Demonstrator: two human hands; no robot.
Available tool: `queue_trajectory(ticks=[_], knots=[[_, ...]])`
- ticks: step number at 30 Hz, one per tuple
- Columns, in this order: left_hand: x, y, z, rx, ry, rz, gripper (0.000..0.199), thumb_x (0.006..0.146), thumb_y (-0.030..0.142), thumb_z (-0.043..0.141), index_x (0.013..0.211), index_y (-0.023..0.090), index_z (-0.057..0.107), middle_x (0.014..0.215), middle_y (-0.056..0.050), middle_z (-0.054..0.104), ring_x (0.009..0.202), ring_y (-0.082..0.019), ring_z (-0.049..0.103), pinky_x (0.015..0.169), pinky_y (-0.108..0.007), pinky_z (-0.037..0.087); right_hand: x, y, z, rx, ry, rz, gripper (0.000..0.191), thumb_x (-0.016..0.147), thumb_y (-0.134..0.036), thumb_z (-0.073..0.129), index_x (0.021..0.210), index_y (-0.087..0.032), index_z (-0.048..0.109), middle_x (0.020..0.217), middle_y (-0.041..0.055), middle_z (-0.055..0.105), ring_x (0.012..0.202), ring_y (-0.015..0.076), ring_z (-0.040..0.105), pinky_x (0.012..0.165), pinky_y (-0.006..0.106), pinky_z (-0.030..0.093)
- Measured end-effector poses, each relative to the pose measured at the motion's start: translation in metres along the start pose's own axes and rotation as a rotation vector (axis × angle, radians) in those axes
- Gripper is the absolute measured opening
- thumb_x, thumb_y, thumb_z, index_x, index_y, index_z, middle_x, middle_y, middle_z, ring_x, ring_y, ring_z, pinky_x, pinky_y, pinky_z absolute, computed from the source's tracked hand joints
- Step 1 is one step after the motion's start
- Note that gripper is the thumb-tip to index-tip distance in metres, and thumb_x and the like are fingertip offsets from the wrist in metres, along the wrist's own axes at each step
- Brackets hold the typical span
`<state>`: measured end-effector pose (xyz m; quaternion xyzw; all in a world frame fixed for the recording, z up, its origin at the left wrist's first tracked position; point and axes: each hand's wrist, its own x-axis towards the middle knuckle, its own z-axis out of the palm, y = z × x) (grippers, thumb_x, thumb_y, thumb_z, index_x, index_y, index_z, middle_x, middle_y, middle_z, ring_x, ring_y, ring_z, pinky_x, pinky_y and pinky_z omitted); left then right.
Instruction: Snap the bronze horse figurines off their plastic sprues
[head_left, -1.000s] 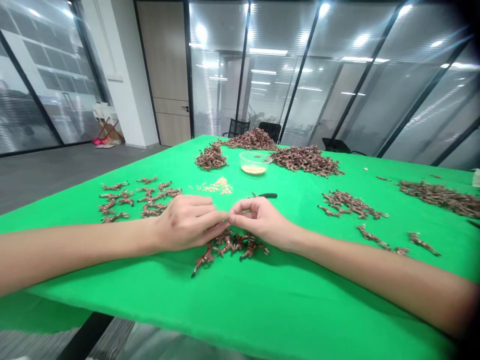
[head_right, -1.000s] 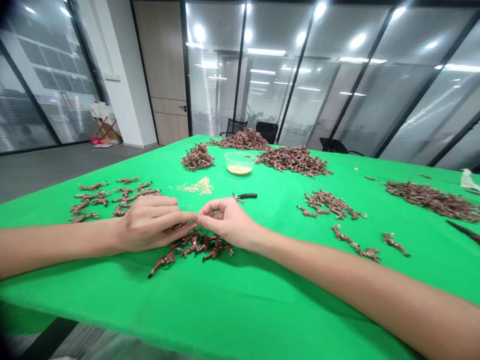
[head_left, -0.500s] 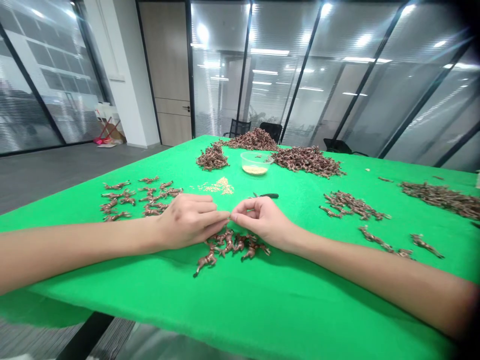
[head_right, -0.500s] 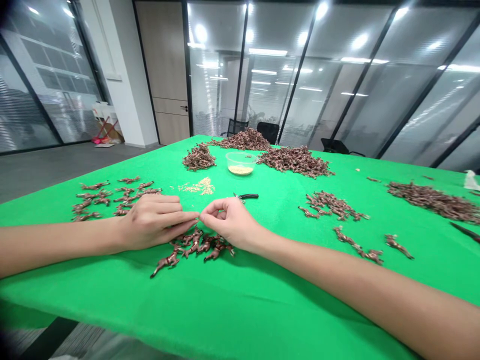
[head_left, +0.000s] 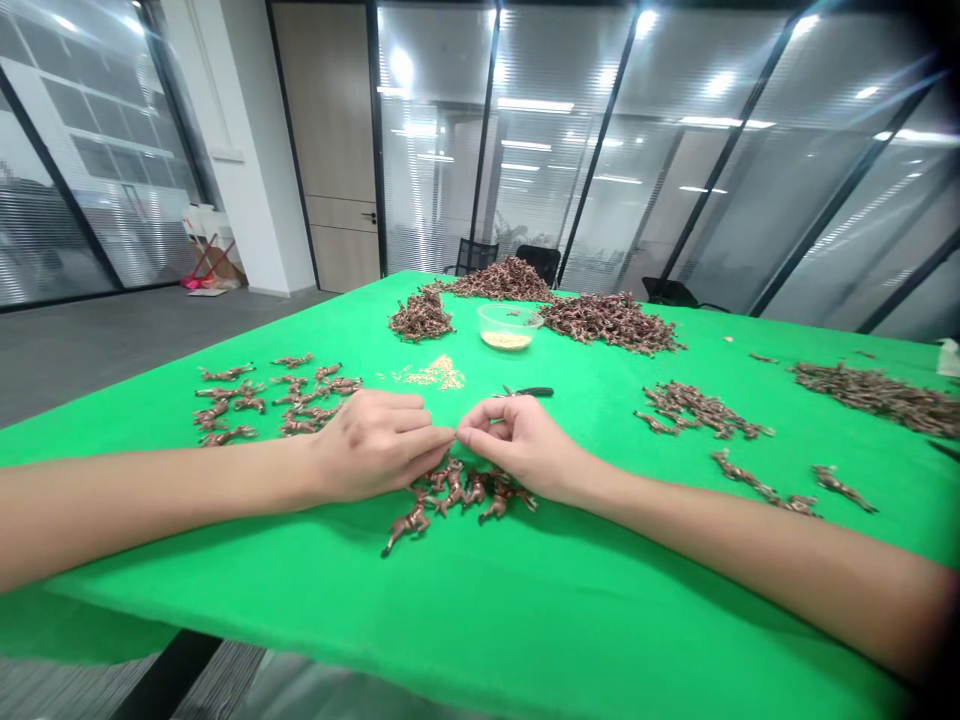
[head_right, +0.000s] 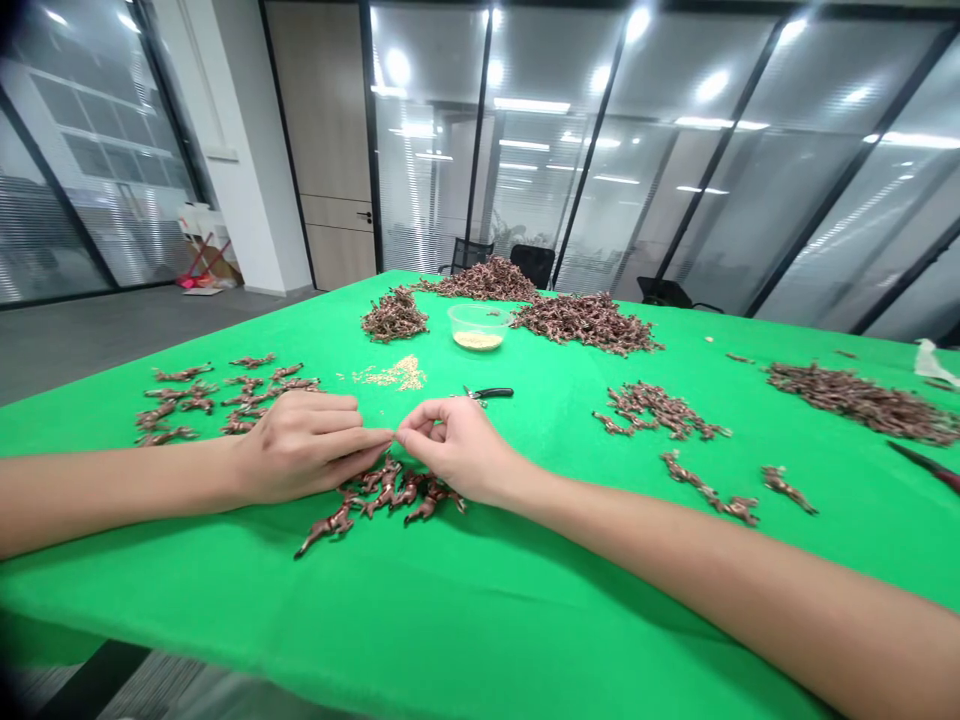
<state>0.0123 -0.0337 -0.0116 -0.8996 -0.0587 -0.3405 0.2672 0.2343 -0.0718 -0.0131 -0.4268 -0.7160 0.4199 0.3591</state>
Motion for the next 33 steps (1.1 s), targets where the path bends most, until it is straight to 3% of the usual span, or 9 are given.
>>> queue_trajectory(ticks=[4,14,33], knots=[[0.0007,-0.0001,-0.0001,0.014,-0.004,0.001,0.014,0.094,0.021,0.062,0.080,0.018,0.066,0.058,0.001,0.058,0.054,-0.014,0.048,0.050,-0.031,0.031,-0.0006,-0.0004,0.0002,-0.027,-0.003,-0.009,0.036,0.081,-0.048,0.074,0.080,-0.014,0.063,0.053,-0.0084,0.036,0.048,0.0067,0.027,0.044,0.024,0.015],[0.0021,-0.0003,0.0014,-0.008,0.004,0.002,0.013,0.093,0.019,0.063,0.080,0.016,0.067,0.058,0.000,0.059,0.053,-0.015,0.049,0.050,-0.032,0.030,-0.0030,-0.0033,0.0005,-0.211,0.028,-0.080,0.017,0.092,-0.027,0.060,0.082,-0.013,0.064,0.050,-0.0088,0.037,0.046,0.0065,0.030,0.041,0.020,0.018],[0.0016,0.0004,0.0019,0.008,0.009,-0.011,0.016,0.092,0.019,0.064,0.076,0.016,0.067,0.057,0.000,0.058,0.053,-0.015,0.047,0.050,-0.033,0.029,-0.0031,-0.0056,0.0024,-0.296,0.069,-0.136,0.012,0.092,-0.019,0.061,0.082,-0.013,0.064,0.049,-0.0094,0.040,0.045,0.0056,0.033,0.042,0.019,0.021]])
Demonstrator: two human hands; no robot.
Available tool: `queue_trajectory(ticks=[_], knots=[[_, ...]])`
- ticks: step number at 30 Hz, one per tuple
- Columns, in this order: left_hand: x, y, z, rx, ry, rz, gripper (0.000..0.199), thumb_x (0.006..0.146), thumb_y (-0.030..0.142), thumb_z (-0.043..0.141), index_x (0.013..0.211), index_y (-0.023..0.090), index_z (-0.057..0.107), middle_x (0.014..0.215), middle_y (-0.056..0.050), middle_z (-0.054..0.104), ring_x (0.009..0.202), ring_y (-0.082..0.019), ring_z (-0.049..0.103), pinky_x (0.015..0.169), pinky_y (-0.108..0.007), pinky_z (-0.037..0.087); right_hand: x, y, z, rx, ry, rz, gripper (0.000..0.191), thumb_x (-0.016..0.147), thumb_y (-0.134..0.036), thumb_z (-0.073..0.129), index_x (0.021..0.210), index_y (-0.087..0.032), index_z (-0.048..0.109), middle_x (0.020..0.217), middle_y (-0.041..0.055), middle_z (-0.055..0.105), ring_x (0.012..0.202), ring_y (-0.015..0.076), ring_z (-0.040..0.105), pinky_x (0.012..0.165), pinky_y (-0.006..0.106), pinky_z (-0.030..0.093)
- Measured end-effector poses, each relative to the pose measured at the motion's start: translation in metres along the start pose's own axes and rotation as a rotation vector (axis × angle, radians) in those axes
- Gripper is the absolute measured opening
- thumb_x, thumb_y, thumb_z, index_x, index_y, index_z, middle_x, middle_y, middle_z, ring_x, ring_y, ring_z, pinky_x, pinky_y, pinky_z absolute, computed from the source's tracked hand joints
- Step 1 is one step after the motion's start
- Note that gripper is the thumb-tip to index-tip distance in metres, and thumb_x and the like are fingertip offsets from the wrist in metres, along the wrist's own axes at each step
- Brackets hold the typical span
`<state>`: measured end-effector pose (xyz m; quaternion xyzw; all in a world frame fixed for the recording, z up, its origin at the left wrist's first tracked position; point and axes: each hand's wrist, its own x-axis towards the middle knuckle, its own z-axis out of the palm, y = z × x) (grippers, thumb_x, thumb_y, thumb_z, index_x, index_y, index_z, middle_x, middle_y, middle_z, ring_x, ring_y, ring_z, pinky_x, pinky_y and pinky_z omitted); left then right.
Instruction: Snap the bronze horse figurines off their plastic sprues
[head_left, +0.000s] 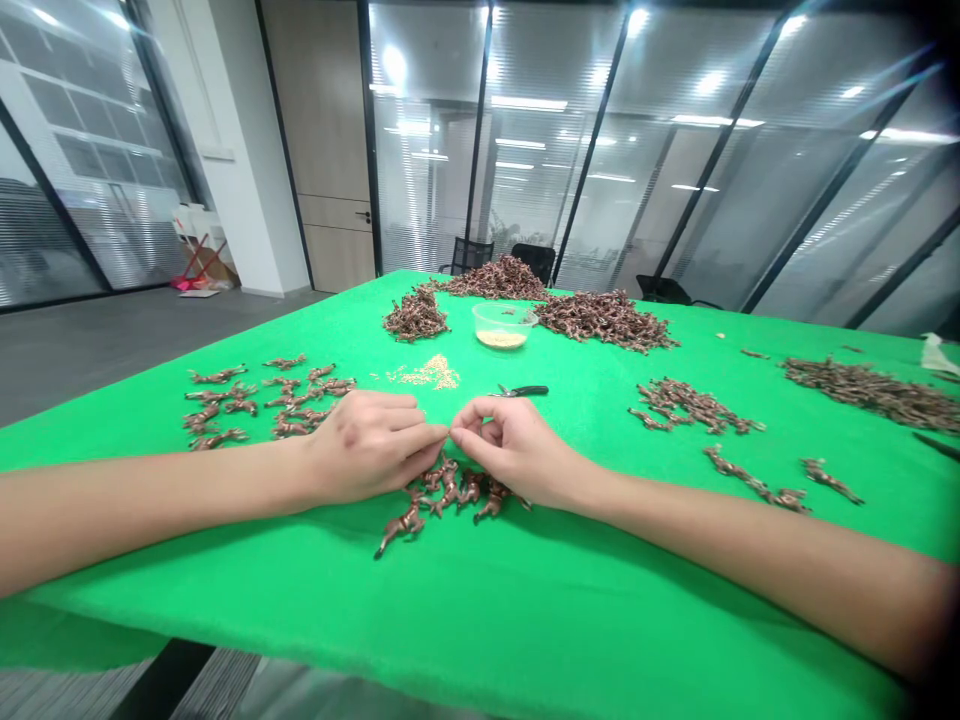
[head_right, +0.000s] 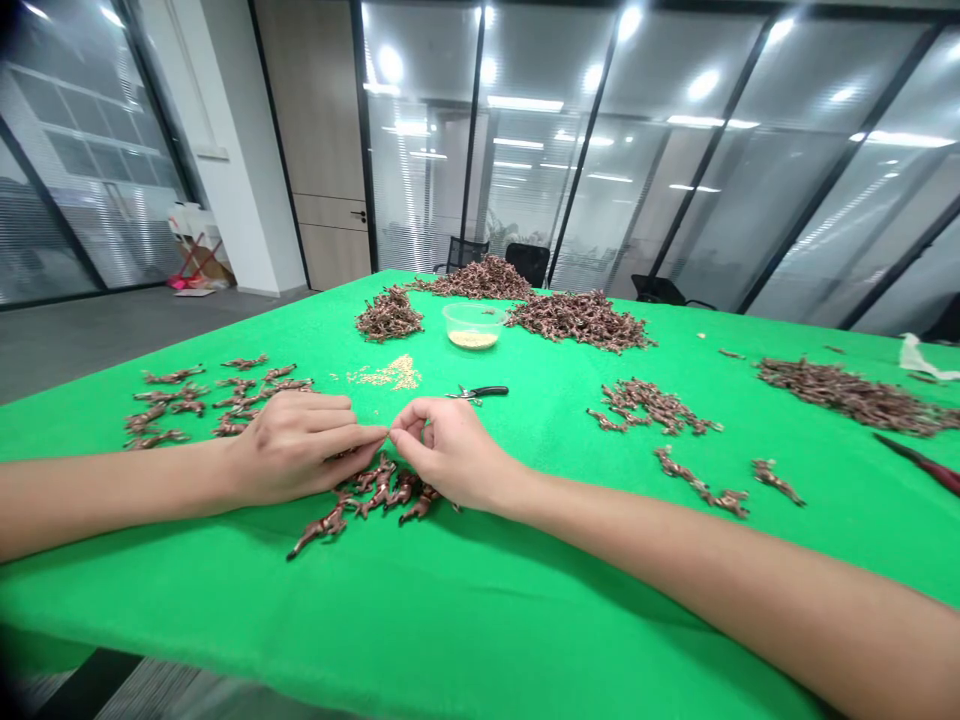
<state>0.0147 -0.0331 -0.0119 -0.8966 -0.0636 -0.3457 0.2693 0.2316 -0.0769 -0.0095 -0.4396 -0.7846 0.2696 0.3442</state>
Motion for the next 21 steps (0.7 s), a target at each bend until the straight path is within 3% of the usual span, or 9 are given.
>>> queue_trajectory(ticks=[21], knots=[[0.0012,0.0008,-0.0004,0.006,-0.021,-0.040,0.018,0.094,0.020,0.060,0.078,0.017,0.067,0.058,0.001,0.060,0.052,-0.013,0.051,0.049,-0.031,0.032,-0.0002,-0.0006,0.0002,0.036,-0.002,0.019,0.016,0.093,-0.025,0.059,0.081,-0.014,0.063,0.050,-0.0093,0.036,0.047,0.0064,0.030,0.043,0.020,0.020]])
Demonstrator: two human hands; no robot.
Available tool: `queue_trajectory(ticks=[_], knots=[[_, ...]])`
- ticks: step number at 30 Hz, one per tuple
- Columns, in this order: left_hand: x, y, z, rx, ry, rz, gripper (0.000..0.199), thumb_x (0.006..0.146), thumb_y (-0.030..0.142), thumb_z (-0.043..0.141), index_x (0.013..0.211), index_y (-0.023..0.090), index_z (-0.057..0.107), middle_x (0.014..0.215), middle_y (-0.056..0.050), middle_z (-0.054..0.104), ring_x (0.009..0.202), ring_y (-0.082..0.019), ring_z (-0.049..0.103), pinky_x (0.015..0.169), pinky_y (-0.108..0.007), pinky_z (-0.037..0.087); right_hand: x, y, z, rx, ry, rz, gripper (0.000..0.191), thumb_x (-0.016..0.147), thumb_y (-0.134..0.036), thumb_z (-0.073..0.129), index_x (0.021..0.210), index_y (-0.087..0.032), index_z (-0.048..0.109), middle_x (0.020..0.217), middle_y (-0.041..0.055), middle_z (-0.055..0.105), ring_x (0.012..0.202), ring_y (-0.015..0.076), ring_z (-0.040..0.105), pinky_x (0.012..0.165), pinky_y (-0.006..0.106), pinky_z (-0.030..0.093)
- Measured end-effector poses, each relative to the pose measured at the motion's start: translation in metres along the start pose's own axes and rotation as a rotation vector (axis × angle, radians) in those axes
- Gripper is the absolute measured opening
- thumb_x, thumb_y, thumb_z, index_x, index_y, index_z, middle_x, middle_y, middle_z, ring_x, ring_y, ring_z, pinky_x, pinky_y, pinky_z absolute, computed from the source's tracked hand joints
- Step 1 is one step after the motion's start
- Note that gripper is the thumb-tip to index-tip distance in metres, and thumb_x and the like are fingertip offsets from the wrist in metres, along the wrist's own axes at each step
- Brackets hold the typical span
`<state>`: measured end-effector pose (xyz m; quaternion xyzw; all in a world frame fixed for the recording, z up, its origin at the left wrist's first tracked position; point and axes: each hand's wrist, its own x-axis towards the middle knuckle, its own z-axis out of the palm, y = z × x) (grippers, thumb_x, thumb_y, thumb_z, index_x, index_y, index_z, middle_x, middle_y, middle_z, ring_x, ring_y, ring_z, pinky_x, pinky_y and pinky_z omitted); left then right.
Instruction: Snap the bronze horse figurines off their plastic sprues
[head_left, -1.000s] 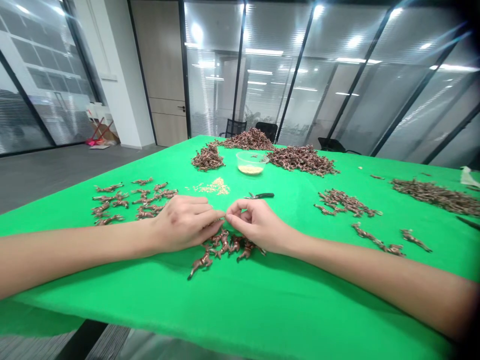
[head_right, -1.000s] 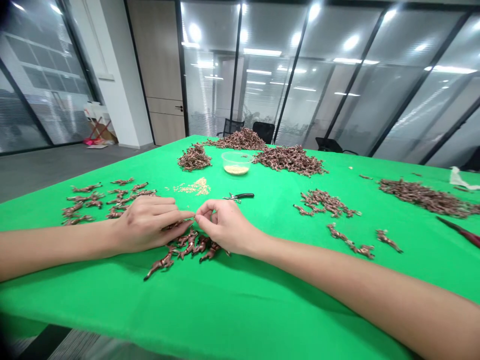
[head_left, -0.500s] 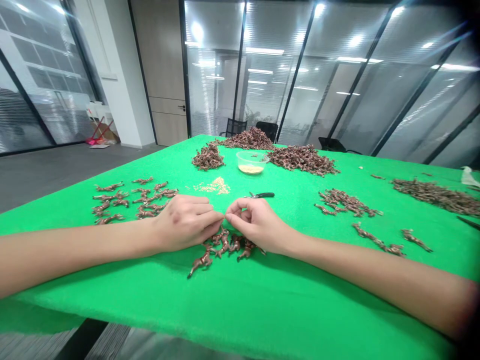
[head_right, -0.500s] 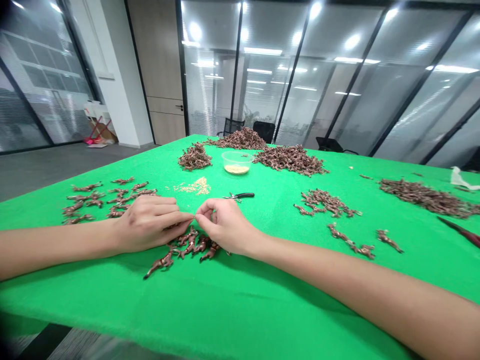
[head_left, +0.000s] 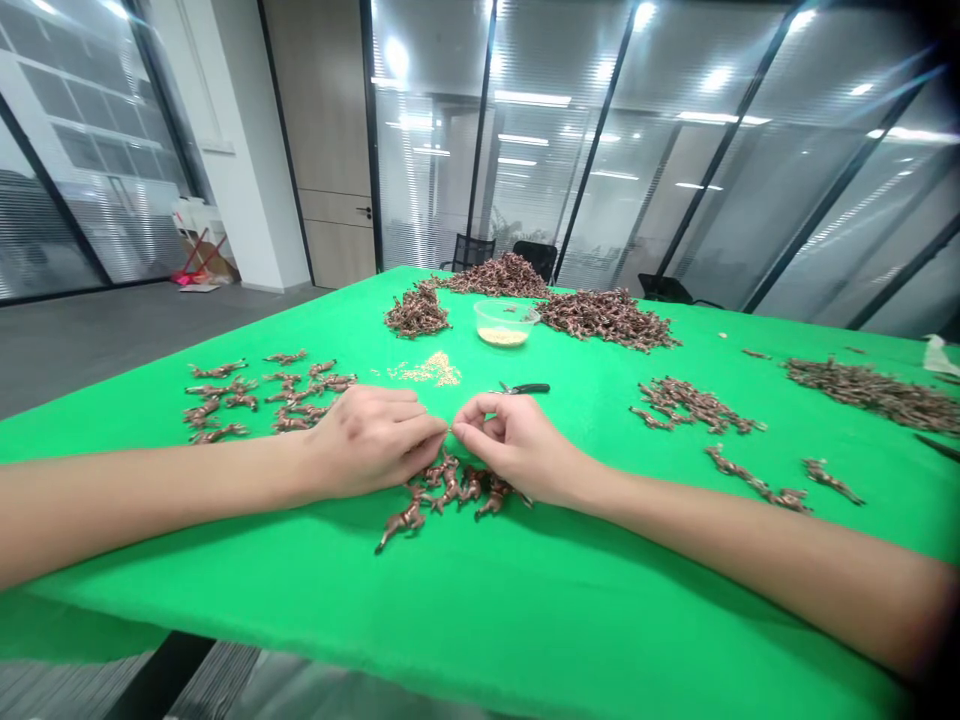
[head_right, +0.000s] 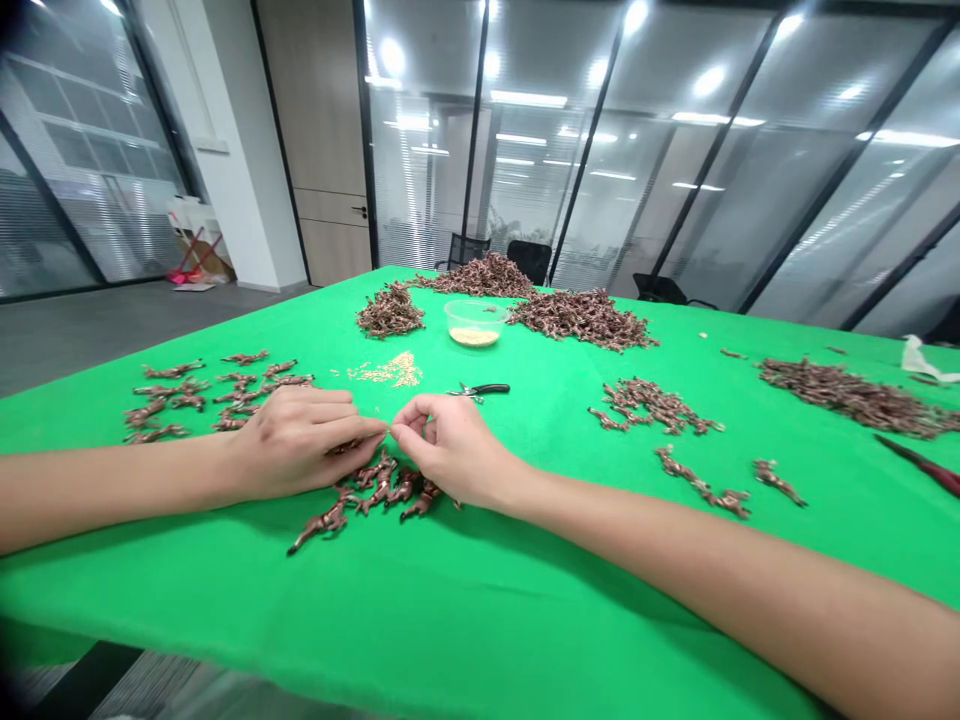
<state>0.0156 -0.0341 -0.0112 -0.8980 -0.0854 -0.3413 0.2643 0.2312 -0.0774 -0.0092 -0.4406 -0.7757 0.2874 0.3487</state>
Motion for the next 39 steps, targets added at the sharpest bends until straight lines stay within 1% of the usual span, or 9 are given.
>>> queue_trajectory(ticks=[5,11,15,24,30,36,39], knots=[[-0.0003,0.0002,0.0008,-0.013,-0.007,-0.001,0.018,0.094,0.020,0.059,0.079,0.017,0.068,0.058,0.001,0.062,0.052,-0.013,0.051,0.049,-0.031,0.031,-0.0002,0.0004,-0.0001,-0.018,-0.005,-0.001,0.016,0.093,-0.025,0.059,0.082,-0.014,0.063,0.050,-0.0089,0.036,0.047,0.0067,0.030,0.044,0.020,0.020],[0.0000,0.0000,0.0013,0.002,-0.014,0.010,0.018,0.093,0.019,0.060,0.078,0.016,0.068,0.057,0.000,0.058,0.051,-0.014,0.050,0.048,-0.032,0.029,0.0003,0.0006,0.0000,-0.034,-0.007,-0.012,0.018,0.093,-0.027,0.059,0.082,-0.014,0.062,0.050,-0.0086,0.036,0.047,0.0072,0.030,0.045,0.021,0.021],[0.0007,-0.0007,0.0000,-0.003,-0.030,0.017,0.020,0.094,0.019,0.058,0.076,0.016,0.067,0.057,0.001,0.056,0.052,-0.014,0.049,0.049,-0.032,0.029,0.0002,0.0001,0.0001,-0.035,-0.002,-0.016,0.017,0.092,-0.026,0.059,0.081,-0.014,0.063,0.049,-0.0090,0.036,0.046,0.0070,0.030,0.045,0.021,0.022],[0.0018,-0.0007,-0.0006,-0.008,-0.023,0.037,0.021,0.095,0.018,0.056,0.076,0.016,0.065,0.057,0.001,0.056,0.052,-0.014,0.049,0.048,-0.032,0.029,-0.0005,0.0009,0.0009,-0.037,-0.016,0.005,0.014,0.091,-0.024,0.060,0.082,-0.014,0.063,0.050,-0.0089,0.039,0.047,0.0069,0.033,0.045,0.021,0.023],[0.0032,-0.0008,-0.0017,-0.003,-0.017,0.046,0.019,0.095,0.017,0.055,0.078,0.016,0.064,0.058,0.000,0.057,0.053,-0.014,0.050,0.048,-0.031,0.029,-0.0015,-0.0021,0.0008,-0.034,-0.026,-0.010,0.013,0.090,-0.021,0.060,0.079,-0.015,0.061,0.049,-0.0089,0.040,0.046,0.0068,0.033,0.044,0.021,0.023],[0.0026,-0.0015,-0.0012,-0.013,-0.009,0.054,0.017,0.095,0.018,0.056,0.080,0.017,0.063,0.058,0.001,0.058,0.052,-0.013,0.049,0.048,-0.028,0.029,-0.0017,-0.0033,0.0011,-0.060,-0.041,-0.047,0.011,0.087,-0.016,0.061,0.077,-0.015,0.062,0.047,-0.0092,0.042,0.045,0.0062,0.034,0.047,0.021,0.026],[0.0017,-0.0019,-0.0001,-0.020,-0.004,0.058,0.017,0.095,0.018,0.057,0.079,0.017,0.062,0.058,0.001,0.058,0.053,-0.013,0.049,0.048,-0.028,0.029,-0.0024,-0.0036,0.0008,-0.064,-0.053,-0.037,0.012,0.089,-0.016,0.059,0.077,-0.015,0.063,0.046,-0.0092,0.040,0.044,0.0063,0.033,0.046,0.021,0.024]])
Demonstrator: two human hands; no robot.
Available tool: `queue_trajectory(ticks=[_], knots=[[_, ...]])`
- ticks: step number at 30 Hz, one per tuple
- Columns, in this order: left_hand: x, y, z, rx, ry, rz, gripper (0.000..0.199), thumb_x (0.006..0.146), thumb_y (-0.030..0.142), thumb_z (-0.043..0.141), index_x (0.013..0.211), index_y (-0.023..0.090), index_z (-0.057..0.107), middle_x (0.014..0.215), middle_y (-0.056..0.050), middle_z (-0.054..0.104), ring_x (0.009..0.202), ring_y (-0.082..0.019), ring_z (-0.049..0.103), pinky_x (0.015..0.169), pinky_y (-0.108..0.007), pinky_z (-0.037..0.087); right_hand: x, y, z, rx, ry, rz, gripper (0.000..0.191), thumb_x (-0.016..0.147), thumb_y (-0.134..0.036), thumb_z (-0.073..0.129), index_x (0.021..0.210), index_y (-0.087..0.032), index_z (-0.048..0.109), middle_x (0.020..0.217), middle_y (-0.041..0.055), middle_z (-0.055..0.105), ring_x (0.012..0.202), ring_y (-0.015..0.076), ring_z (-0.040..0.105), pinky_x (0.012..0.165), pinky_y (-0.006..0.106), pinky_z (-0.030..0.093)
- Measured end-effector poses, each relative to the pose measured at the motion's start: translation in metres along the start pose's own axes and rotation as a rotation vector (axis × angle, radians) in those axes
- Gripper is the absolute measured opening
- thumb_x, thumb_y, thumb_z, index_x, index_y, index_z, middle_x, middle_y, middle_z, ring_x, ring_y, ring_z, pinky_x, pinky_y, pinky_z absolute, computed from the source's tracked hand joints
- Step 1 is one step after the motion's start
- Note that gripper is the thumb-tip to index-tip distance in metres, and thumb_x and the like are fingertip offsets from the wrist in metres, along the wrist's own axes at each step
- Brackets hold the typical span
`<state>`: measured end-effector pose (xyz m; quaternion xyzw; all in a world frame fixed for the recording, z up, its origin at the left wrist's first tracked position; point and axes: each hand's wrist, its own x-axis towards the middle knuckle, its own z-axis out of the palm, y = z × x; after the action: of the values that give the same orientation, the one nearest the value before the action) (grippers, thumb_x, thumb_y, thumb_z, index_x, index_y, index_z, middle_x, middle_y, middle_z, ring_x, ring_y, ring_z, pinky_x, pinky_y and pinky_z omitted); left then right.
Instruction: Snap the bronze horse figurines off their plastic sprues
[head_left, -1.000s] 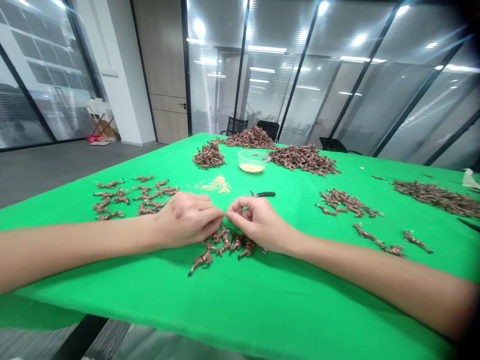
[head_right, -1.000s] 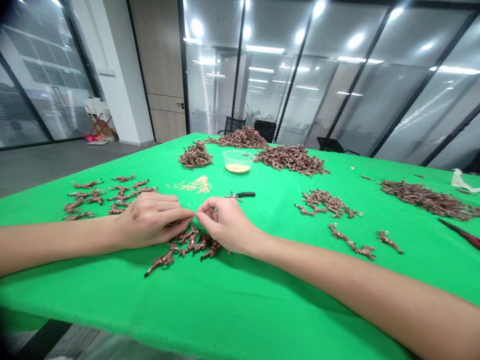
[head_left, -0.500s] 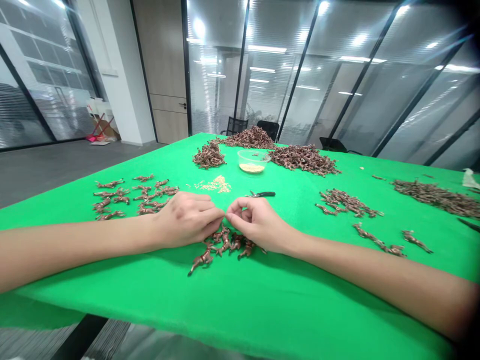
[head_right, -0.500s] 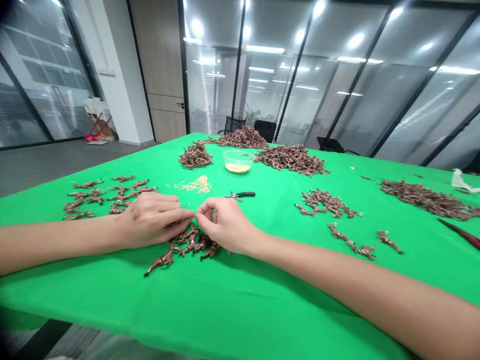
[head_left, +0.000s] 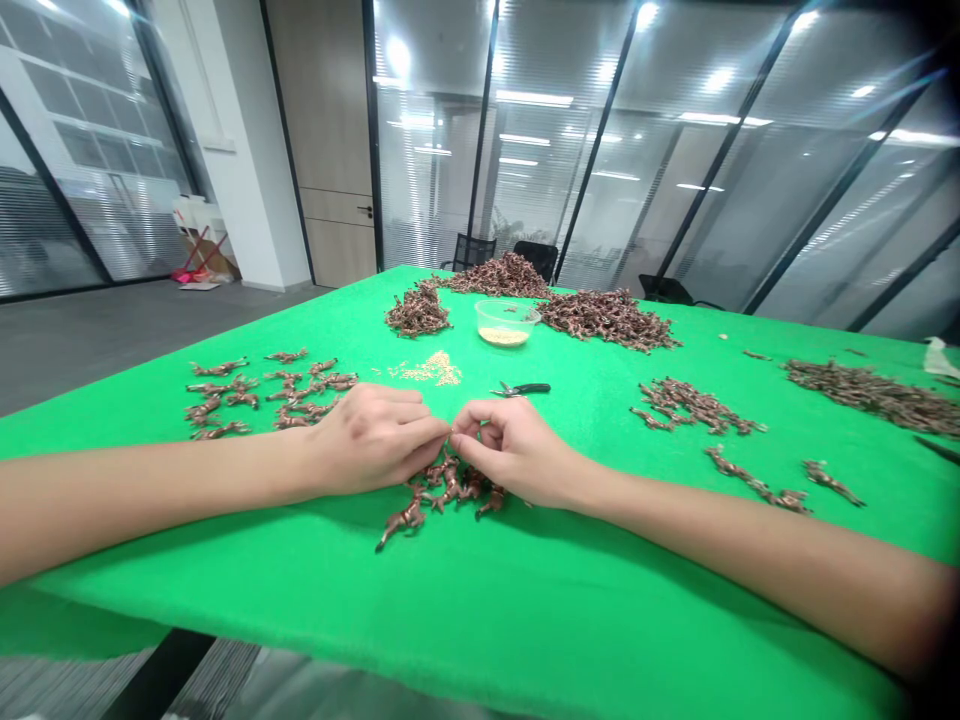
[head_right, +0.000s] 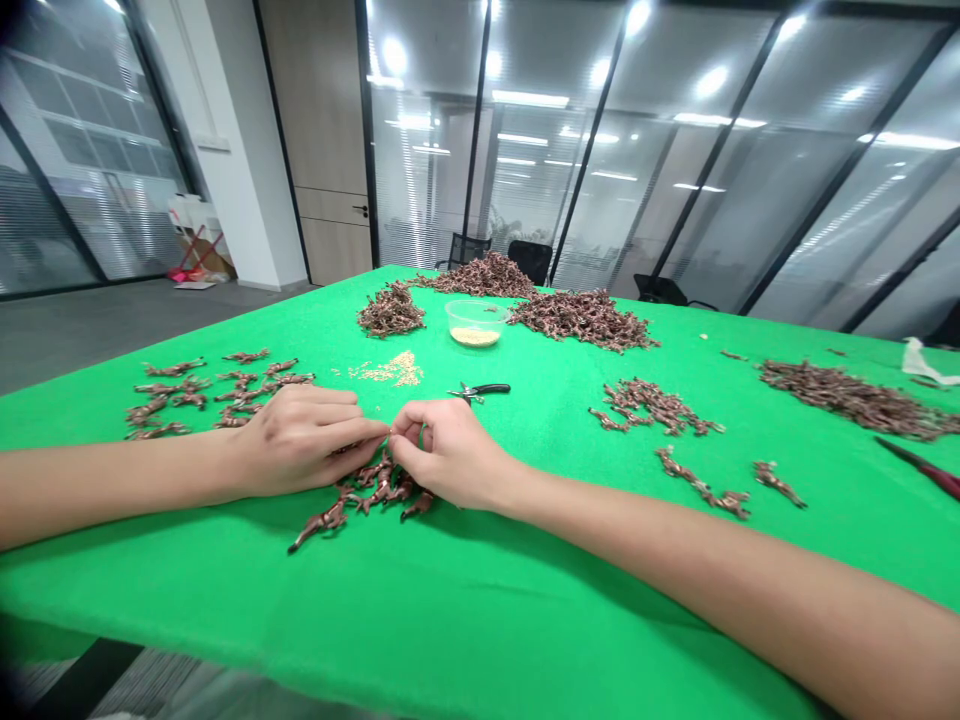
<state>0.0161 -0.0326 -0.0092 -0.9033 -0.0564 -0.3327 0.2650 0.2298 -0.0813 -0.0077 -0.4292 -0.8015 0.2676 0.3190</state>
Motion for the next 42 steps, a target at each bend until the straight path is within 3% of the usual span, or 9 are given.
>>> queue_trajectory(ticks=[7,42], knots=[[-0.0020,-0.0015,0.0019,0.008,-0.011,0.005,0.016,0.095,0.019,0.058,0.080,0.017,0.062,0.059,0.001,0.058,0.054,-0.014,0.050,0.048,-0.030,0.030,0.0002,0.0008,0.0007,-0.010,0.026,-0.044,0.023,0.093,-0.019,0.054,0.072,-0.014,0.061,0.051,-0.0080,0.035,0.048,0.0066,0.029,0.047,0.022,0.022],[-0.0012,-0.0009,0.0002,-0.024,-0.024,0.000,0.019,0.095,0.019,0.059,0.078,0.015,0.065,0.060,-0.001,0.058,0.055,-0.014,0.050,0.050,-0.032,0.030,-0.0011,0.0041,0.0012,-0.088,0.033,-0.144,0.018,0.089,-0.011,0.054,0.073,-0.013,0.062,0.048,-0.0074,0.046,0.045,0.0058,0.037,0.050,0.020,0.028]])
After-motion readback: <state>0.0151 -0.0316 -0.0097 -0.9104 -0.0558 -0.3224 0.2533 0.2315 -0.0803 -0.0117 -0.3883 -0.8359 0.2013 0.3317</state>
